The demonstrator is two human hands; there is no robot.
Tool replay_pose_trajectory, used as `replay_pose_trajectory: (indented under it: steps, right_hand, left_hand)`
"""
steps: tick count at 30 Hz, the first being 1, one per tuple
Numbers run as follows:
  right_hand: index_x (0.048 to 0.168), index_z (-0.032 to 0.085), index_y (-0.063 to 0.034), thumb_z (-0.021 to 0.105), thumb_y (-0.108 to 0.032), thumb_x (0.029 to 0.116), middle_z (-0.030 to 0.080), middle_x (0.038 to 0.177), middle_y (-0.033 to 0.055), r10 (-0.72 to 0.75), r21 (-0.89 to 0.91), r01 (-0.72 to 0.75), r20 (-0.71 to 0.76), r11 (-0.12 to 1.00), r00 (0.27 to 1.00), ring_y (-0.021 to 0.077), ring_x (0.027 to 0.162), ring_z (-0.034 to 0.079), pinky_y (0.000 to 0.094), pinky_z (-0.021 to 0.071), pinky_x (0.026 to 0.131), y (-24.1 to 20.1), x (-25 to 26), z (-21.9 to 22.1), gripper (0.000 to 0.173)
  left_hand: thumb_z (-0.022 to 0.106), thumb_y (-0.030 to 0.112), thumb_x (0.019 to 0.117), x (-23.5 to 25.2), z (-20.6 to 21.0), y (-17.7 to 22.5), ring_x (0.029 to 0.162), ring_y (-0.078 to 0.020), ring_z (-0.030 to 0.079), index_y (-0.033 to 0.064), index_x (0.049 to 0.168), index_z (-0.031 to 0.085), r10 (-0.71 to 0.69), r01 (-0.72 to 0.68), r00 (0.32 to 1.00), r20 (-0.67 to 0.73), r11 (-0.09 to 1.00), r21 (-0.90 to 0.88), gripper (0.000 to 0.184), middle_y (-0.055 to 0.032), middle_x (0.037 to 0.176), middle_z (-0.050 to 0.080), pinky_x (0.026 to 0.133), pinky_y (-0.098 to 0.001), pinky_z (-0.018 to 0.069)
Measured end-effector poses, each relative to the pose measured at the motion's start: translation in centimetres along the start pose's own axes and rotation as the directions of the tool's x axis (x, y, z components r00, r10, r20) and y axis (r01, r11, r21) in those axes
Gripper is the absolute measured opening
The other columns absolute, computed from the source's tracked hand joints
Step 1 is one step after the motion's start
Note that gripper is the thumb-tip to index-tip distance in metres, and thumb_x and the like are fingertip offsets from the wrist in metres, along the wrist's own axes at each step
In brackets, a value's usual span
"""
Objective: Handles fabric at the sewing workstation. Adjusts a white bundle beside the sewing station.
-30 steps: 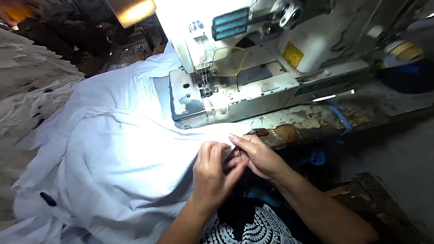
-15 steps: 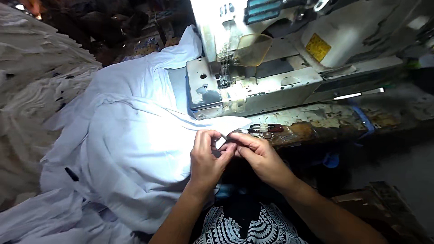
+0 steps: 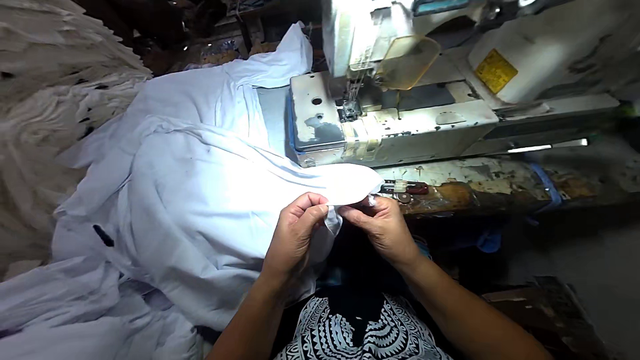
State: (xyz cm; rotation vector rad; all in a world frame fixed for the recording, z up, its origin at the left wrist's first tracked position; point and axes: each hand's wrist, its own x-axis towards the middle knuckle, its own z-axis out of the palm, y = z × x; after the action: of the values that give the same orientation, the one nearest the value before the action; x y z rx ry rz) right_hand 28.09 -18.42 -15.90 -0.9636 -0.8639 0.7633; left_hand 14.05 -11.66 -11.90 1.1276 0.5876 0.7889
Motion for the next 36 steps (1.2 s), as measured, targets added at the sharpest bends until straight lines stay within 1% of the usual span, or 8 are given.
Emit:
replay_pose_trajectory:
  steps: [3, 6, 9, 11, 15, 21, 30, 36]
  right_hand:
    - [0.099, 0.065, -0.0130, 0.049, -0.004, 0.1001, 0.070, 0.091, -0.0025, 0.210, 0.261, -0.202, -0.005, 0.944, 0.978, 0.0055, 0.087, 0.068, 0.0265, 0.0578, 0.084, 0.0, 0.6, 0.4, 0.019]
    - [0.088, 0.060, -0.0152, 0.039, -0.010, 0.1038, 0.064, 0.078, -0.0014, 0.308, 0.357, -0.326, 0.109, 0.875, 0.945, 0.0050, 0.072, 0.064, 0.0233, 0.0577, 0.069, -3.9, 2.0, -0.8, 0.027]
    - [0.103, 0.065, -0.0198, 0.052, -0.013, 0.1026, 0.064, 0.081, -0.0065, 0.073, 0.099, -0.112, 0.335, 0.989, 0.939, -0.0019, 0.070, 0.062, 0.0155, 0.0562, 0.067, -7.7, 2.5, -2.7, 0.014]
    - [0.111, 0.064, -0.0220, 0.058, -0.017, 0.1022, 0.064, 0.086, -0.0089, 0.027, -0.062, -0.002, 0.396, 0.998, 0.918, -0.0039, 0.071, 0.062, 0.0131, 0.0556, 0.066, -7.5, 2.8, -3.4, 0.012]
    - [0.112, 0.066, -0.0194, 0.057, -0.013, 0.1008, 0.067, 0.090, -0.0065, 0.093, -0.163, -0.041, 0.326, 0.986, 0.941, 0.0008, 0.076, 0.064, 0.0190, 0.0571, 0.074, -2.8, 1.8, -3.3, 0.016]
    - [0.109, 0.077, -0.0238, 0.070, -0.020, 0.0963, 0.074, 0.104, -0.0130, -0.148, -0.141, 0.213, 0.370, 0.967, 0.917, -0.0034, 0.096, 0.067, 0.0142, 0.0553, 0.085, -4.1, 0.5, -2.6, 0.015]
    - [0.107, 0.081, -0.0178, 0.072, -0.019, 0.0953, 0.071, 0.098, -0.0029, -0.415, -0.411, 0.516, 0.314, 0.752, 0.854, -0.0050, 0.095, 0.063, 0.0106, 0.0501, 0.089, -4.2, -2.0, -2.8, 0.015]
    - [0.098, 0.077, -0.0161, 0.067, -0.028, 0.1002, 0.067, 0.101, -0.0048, -0.373, -0.337, 0.466, 0.305, 0.818, 0.876, -0.0068, 0.101, 0.058, 0.0116, 0.0477, 0.092, -4.2, -1.7, -3.2, 0.016]
  left_hand:
    - [0.035, 0.009, 0.1056, -0.7, -1.3, 1.0, 0.088, -0.0079, 0.067, 0.0077, 0.104, 0.063, -0.022, 0.013, 0.992, -0.126, 0.997, -0.074, 0.028, -0.0002, 0.090, 0.069, 0.088, -0.0289, 0.0560]
    - [0.039, 0.016, 0.1070, -3.6, -4.7, 7.1, 0.084, -0.0052, 0.070, 0.0137, 0.110, 0.070, 0.210, -0.206, 0.944, -0.255, 0.978, 0.041, 0.031, 0.0028, 0.094, 0.073, 0.074, -0.0233, 0.0601]
    - [0.068, 0.025, 0.0976, -9.2, -8.1, 12.0, 0.087, 0.0031, 0.066, 0.0315, 0.116, 0.063, 0.538, -0.438, 0.842, -0.042, 0.726, 0.530, 0.020, 0.0159, 0.102, 0.068, 0.075, -0.0145, 0.0562]
    - [0.075, 0.031, 0.0919, -10.0, -9.1, 10.3, 0.085, 0.0091, 0.065, 0.0363, 0.120, 0.060, 0.436, -0.298, 0.899, -0.044, 0.683, 0.667, 0.032, 0.0234, 0.098, 0.068, 0.075, -0.0112, 0.0554]
    - [0.065, 0.012, 0.0926, -8.0, -11.8, 4.5, 0.072, 0.0055, 0.064, 0.0094, 0.122, 0.066, 0.281, -0.021, 0.922, -0.267, 0.724, 0.689, 0.030, 0.0134, 0.081, 0.069, 0.068, -0.0132, 0.0534]
    - [0.061, 0.024, 0.1003, -8.1, -9.6, 6.3, 0.089, 0.0082, 0.064, 0.0301, 0.109, 0.076, 0.503, -0.400, 0.863, 0.044, 0.629, 0.667, 0.018, 0.0193, 0.100, 0.071, 0.078, -0.0108, 0.0527]
    - [0.074, 0.027, 0.0937, -9.0, -7.2, 5.9, 0.076, 0.0089, 0.044, 0.0242, 0.100, 0.080, 0.714, -0.519, 0.674, 0.189, 0.276, 0.809, 0.009, 0.0110, 0.080, 0.050, 0.070, -0.0064, 0.0335]
    - [0.070, 0.035, 0.0956, -4.3, -4.5, 6.7, 0.105, 0.0006, 0.064, 0.0321, 0.098, 0.074, 0.599, -0.517, 0.799, 0.050, 0.641, 0.568, 0.006, 0.0173, 0.108, 0.067, 0.091, -0.0189, 0.0551]
